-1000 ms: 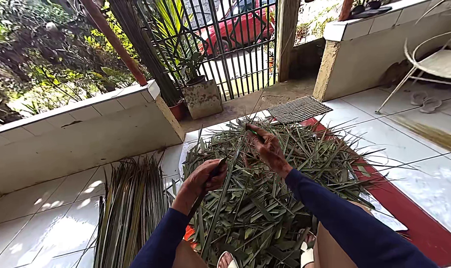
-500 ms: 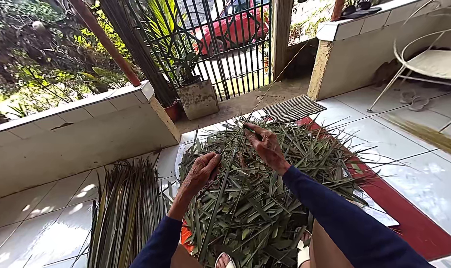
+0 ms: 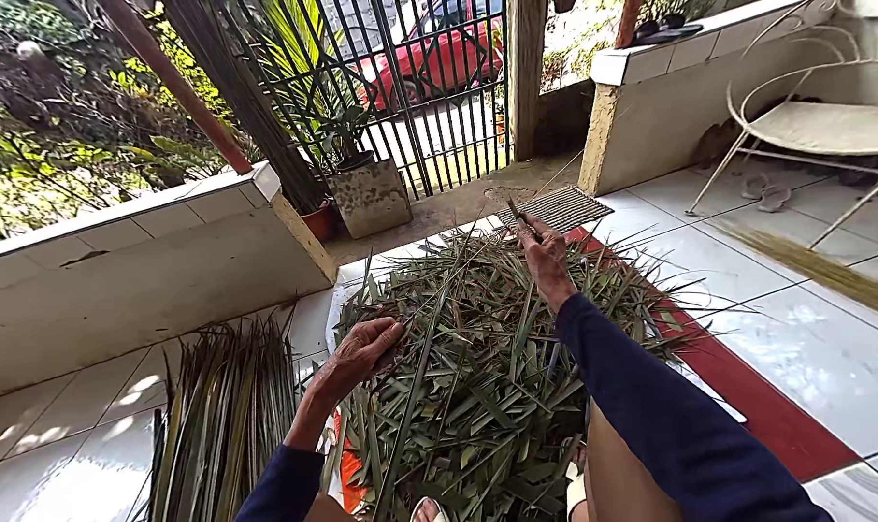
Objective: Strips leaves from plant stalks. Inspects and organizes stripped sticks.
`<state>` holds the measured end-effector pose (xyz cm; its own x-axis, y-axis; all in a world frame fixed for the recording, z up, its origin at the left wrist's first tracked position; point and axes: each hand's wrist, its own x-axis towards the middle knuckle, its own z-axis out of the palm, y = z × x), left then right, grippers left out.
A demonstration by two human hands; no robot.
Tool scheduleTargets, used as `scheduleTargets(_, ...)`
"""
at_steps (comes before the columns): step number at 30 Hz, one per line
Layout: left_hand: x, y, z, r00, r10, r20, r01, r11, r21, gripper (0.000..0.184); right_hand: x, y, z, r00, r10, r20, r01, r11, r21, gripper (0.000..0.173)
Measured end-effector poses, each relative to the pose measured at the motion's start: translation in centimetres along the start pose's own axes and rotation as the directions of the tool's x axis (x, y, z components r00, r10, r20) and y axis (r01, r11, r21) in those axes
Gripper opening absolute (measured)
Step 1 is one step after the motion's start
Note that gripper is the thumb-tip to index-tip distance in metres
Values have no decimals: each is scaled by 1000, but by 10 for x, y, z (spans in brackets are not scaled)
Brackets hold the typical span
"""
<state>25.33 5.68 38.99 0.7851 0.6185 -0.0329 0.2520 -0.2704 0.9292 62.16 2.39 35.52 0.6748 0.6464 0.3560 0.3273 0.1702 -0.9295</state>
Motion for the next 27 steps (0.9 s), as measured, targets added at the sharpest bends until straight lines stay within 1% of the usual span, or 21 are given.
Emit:
scheduleTargets(4, -7, -4, -7, 999, -33, 19, 34, 999, -16, 34, 12, 12, -24, 993, 77, -93, -74, 996, 41, 36)
scheduleTargets(7, -8, -4, -8, 997, -68, -45, 69, 998, 9, 35, 15, 20, -37, 987, 89, -136, -91, 996, -13, 40)
scheduleTargets(9, -4, -4, -6, 991, -76, -113, 80, 996, 26, 35, 11, 20, -40, 986, 114, -118, -124, 989, -76, 45)
scheduleTargets(11, 0, -2, -2, 979, -89, -181, 97, 995, 33, 35, -1, 11, -35, 989, 142, -37, -146, 981, -126, 50)
scheduleTargets(13, 7, 0, 4, 971, -93, -218, 98, 995, 12, 35, -26, -4, -24, 980, 135, 145, -116, 984, -135, 42)
scheduleTargets(14, 12, 1, 7, 969, -87, -229, 89, 996, -2, 34, -42, -12, -17, 963, 113, 246, -83, 988, -131, 40)
scheduleTargets(16, 22, 4, 16, 967, -64, -246, 63, 998, -14, 33, -64, -25, 7, 913, 52, 404, -29, 998, -63, 35)
scheduleTargets(19, 36, 9, 29, 971, -8, -238, 12, 1000, 16, 32, -86, -32, 42, 835, -37, 549, 31, 999, 20, 31)
scheduleTargets(21, 42, 11, 37, 976, 32, -216, -25, 999, 36, 32, -96, -35, 54, 809, -68, 584, 57, 998, 36, 30)
scheduleTargets(22, 44, 11, 40, 978, 44, -205, -36, 998, 42, 32, -99, -36, 57, 808, -79, 584, 67, 997, 43, 31)
scheduleTargets(25, 44, 9, 43, 988, 40, -152, -41, 999, -6, 31, -100, -40, 58, 847, -89, 525, 84, 996, 35, 32)
scheduleTargets(27, 40, 4, 37, 995, -2, -101, -1, 1000, -25, 32, -91, -40, 53, 887, -83, 454, 88, 996, 12, 33)
